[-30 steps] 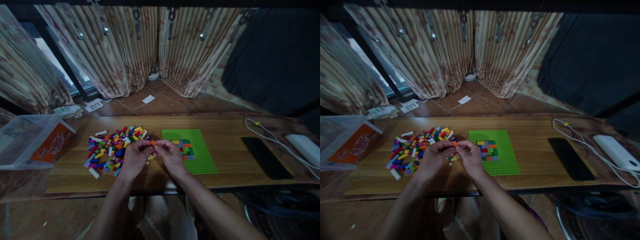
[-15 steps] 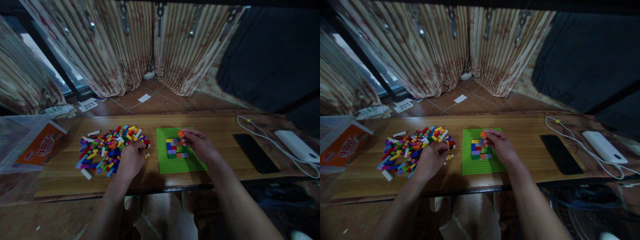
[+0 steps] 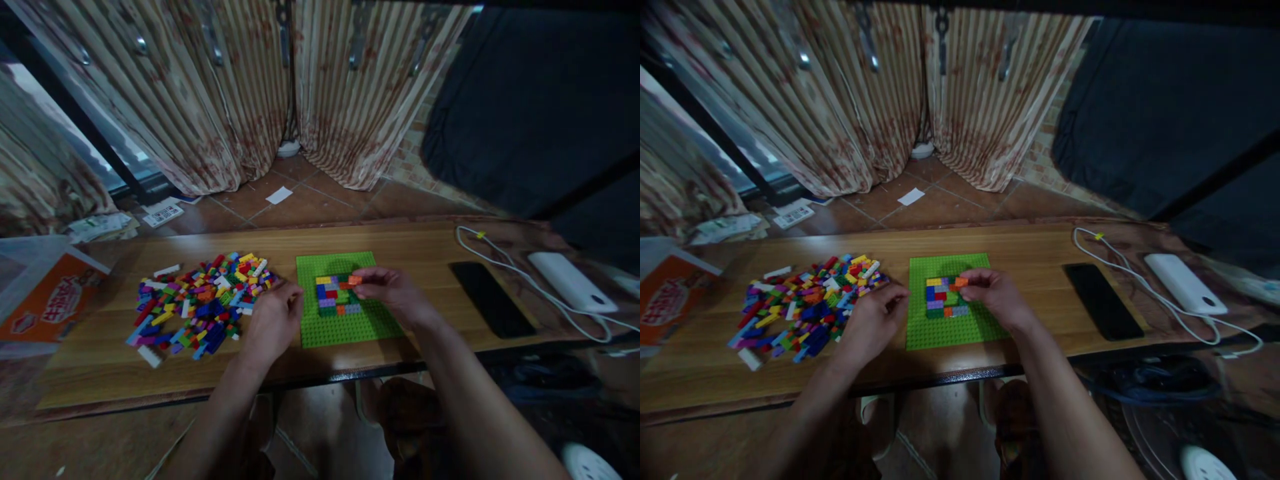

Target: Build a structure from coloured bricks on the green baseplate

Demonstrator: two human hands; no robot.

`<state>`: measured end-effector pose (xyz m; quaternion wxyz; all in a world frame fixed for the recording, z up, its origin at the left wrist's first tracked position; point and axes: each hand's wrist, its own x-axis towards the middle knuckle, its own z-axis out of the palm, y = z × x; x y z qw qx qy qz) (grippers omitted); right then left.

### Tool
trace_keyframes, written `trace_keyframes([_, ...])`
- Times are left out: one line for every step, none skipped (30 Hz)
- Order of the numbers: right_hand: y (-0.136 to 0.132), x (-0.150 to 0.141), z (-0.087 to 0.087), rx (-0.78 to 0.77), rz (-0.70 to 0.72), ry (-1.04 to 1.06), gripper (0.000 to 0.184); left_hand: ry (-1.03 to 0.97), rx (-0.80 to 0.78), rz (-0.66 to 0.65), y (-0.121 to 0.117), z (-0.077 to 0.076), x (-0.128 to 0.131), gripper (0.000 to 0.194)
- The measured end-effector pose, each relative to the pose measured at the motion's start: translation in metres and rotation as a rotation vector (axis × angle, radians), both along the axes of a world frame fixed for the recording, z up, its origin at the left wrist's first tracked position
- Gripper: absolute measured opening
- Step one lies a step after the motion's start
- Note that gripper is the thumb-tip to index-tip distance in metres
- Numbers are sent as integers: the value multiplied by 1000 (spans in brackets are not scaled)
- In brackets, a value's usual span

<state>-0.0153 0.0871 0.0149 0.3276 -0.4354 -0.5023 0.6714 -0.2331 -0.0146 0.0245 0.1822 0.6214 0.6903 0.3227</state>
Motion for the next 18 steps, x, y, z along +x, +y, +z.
trace_keyframes([0,1,-3,36,21,-56,29,-4,1,-21,0,0,4,20])
trace_keyframes([-1,2,-6,77,46,-109,26,-5,-4,-40,1,0,8,20])
trace_keyframes([-2,3,-8,130,73,-153,24,-4,-12,-57,1,0,12,21])
trace_keyframes([-4,4,-10,199,97,-192,21,-2,-22,-74,1,0,15,21])
trace_keyframes([-5,5,-11,281,115,-228,19,0,-33,-92,1,0,18,21])
trace_keyframes([-6,6,-11,364,129,-264,18,1,-42,-109,0,-1,20,21])
trace_keyframes([-7,7,-12,438,140,-298,18,0,-51,-126,0,-2,22,21])
trace_keyframes([-7,8,-12,494,154,-329,18,-1,-60,-141,0,-3,24,21])
trace_keyframes([-8,9,-12,529,171,-358,18,-4,-69,-152,0,-4,25,21])
trace_keyframes([-8,10,-13,547,191,-381,18,-7,-79,-159,0,-5,27,22])
trace_keyframes([-8,10,-13,556,211,-399,18,-9,-93,-165,1,-6,28,23])
trace_keyframes([-8,10,-14,561,229,-415,18,-11,-109,-171,1,-7,29,23])
trace_keyframes([-8,9,-14,568,241,-432,18,-12,-126,-179,1,-7,30,24])
trace_keyframes([-9,8,-15,578,250,-448,18,-13,-141,-184,1,-8,32,25])
trace_keyframes([-9,7,-15,589,256,-465,19,-12,-156,-189,1,-7,33,25])
trace_keyframes([-9,6,-15,600,259,-484,19,-9,-170,-194,1,-7,34,27])
trace_keyframes([-10,5,-15,610,260,-504,19,-3,-181,-194,2,-6,35,28])
trace_keyframes([-10,5,-14,619,259,-525,20,5,-190,-194,2,-6,37,29])
